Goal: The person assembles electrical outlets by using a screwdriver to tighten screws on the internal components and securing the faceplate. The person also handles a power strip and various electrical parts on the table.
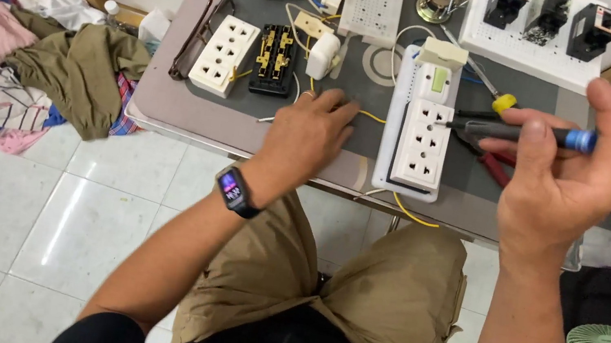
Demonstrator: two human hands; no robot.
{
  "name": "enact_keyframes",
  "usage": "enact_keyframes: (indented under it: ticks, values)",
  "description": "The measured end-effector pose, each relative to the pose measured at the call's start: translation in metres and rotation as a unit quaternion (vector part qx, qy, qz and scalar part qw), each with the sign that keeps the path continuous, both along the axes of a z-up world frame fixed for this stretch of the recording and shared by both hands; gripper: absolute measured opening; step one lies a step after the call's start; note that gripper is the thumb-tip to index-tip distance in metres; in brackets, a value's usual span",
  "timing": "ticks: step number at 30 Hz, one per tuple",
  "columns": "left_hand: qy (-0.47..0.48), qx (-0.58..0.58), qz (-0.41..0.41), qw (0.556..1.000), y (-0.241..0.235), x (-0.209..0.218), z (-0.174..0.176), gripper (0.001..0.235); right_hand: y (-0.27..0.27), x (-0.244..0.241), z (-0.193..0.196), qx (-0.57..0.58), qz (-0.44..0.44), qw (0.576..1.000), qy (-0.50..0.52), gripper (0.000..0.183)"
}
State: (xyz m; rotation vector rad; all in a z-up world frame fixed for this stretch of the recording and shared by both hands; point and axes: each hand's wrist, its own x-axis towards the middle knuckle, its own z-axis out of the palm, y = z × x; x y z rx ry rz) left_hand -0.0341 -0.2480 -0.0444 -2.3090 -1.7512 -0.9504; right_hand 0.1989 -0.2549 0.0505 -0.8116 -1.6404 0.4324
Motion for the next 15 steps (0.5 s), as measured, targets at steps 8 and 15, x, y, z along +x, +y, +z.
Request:
enact_keyframes:
  ticks: [8, 15]
  values:
    - [0.118, 0.013, 0.019, 0.993, 0.002, -0.017, -0.015, 0.016, 0.002, -0.004, 0.0, -0.053, -0.011, 0.998, -0.012, 0.033]
    - [0.033, -0.114, -0.021, 0.993, 0.007, -0.021, 0.017, 0.026, 0.007, 0.001, 0.001, -0.068, -0.03, 0.997, -0.024, 0.03]
